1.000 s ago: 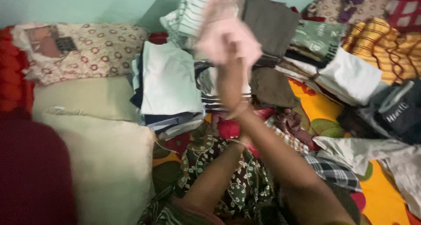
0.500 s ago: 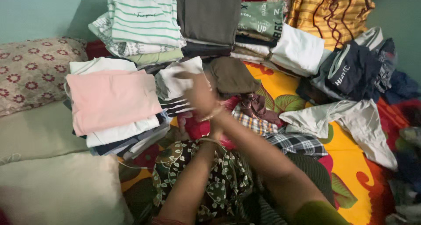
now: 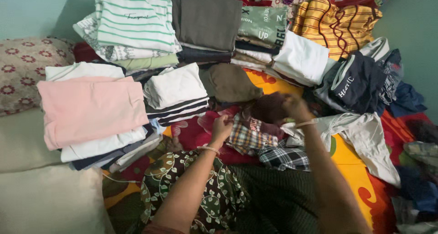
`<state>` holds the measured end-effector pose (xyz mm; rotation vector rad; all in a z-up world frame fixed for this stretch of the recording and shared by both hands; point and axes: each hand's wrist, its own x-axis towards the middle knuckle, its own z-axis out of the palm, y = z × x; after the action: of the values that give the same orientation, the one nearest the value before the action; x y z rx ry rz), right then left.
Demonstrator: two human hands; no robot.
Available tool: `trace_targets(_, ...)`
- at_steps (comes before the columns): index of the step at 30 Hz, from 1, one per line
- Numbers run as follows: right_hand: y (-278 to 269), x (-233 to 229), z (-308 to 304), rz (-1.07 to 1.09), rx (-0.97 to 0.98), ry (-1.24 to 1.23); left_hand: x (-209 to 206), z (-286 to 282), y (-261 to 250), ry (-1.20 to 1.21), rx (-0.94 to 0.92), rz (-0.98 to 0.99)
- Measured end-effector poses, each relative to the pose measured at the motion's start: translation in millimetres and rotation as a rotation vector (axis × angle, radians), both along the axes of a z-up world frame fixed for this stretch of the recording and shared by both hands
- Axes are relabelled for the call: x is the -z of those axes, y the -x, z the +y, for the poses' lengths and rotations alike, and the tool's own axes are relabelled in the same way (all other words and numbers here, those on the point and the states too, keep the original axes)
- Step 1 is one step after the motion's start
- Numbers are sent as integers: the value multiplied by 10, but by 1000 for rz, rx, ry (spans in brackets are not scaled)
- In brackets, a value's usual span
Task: The person sorts a large pile of laundry on a bed by hand, picking up individual garments including shirts, shorts, and trousers, and placing them into organized stacks according to their type.
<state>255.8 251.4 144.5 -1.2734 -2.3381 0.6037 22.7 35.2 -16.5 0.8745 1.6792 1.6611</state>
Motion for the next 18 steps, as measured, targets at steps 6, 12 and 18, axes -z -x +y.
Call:
trace_targets(6,-147,-1848,-535,153,-182,148,-616,-160,-156,-189,34,163)
trace_targets(12,-103,-3007,-1220,122,-234,6,-1040,-460,-241,-278,131,166)
trace_targets(18,-22,-3442,-1720,154,-207,-153,-1165,24,-766,-538,252,-497)
